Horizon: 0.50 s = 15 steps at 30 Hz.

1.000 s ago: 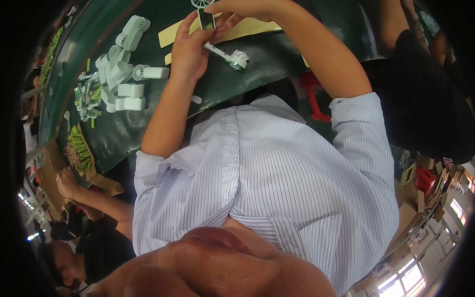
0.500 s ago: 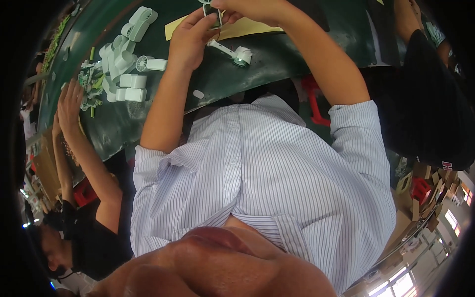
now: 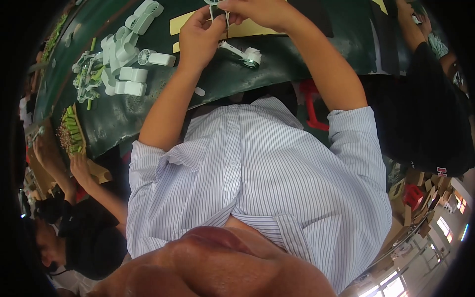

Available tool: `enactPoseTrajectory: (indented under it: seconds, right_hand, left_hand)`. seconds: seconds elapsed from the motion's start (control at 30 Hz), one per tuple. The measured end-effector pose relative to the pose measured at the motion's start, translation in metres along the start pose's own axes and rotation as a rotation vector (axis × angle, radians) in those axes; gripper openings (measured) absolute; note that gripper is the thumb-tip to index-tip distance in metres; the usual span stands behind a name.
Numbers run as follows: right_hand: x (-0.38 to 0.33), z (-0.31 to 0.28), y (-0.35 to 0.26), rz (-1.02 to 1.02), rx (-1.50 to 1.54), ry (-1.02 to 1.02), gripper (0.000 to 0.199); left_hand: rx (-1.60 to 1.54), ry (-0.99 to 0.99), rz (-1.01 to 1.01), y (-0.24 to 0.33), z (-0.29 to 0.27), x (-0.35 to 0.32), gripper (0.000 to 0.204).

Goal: The person assembles handheld fans by taking plastic casings, inserting the internal fan components and batteries into them, and pressing the casing pieces together by hand.

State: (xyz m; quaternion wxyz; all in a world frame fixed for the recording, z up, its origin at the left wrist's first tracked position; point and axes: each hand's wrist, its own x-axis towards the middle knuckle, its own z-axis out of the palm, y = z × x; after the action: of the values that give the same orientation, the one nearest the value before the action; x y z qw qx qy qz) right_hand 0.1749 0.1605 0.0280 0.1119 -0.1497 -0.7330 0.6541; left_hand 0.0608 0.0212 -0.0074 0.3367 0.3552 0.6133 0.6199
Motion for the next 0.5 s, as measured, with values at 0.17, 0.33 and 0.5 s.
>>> enactPoseTrajectory:
  seconds: [0.17, 0.33, 0.5]
  right_hand:
    - [0.003, -0.002, 0.001, 0.016, 0.016, -0.004, 0.017]
    - [0.011, -0.01, 0.005, -0.004, -0.05, -0.035, 0.02]
    - [0.013, -0.011, -0.017, 0.033, -0.117, -0.09, 0.024]
  left_hand:
    - [0.118, -0.067, -0.068, 0.022, -0.002, 0.002, 0.029]
    - [-0.07, -0.034, -0.029, -0.008, -0.006, 0.013, 0.042]
    - [-0.371, -0.238, -0.177, -0.002, -0.032, 0.024, 0.036]
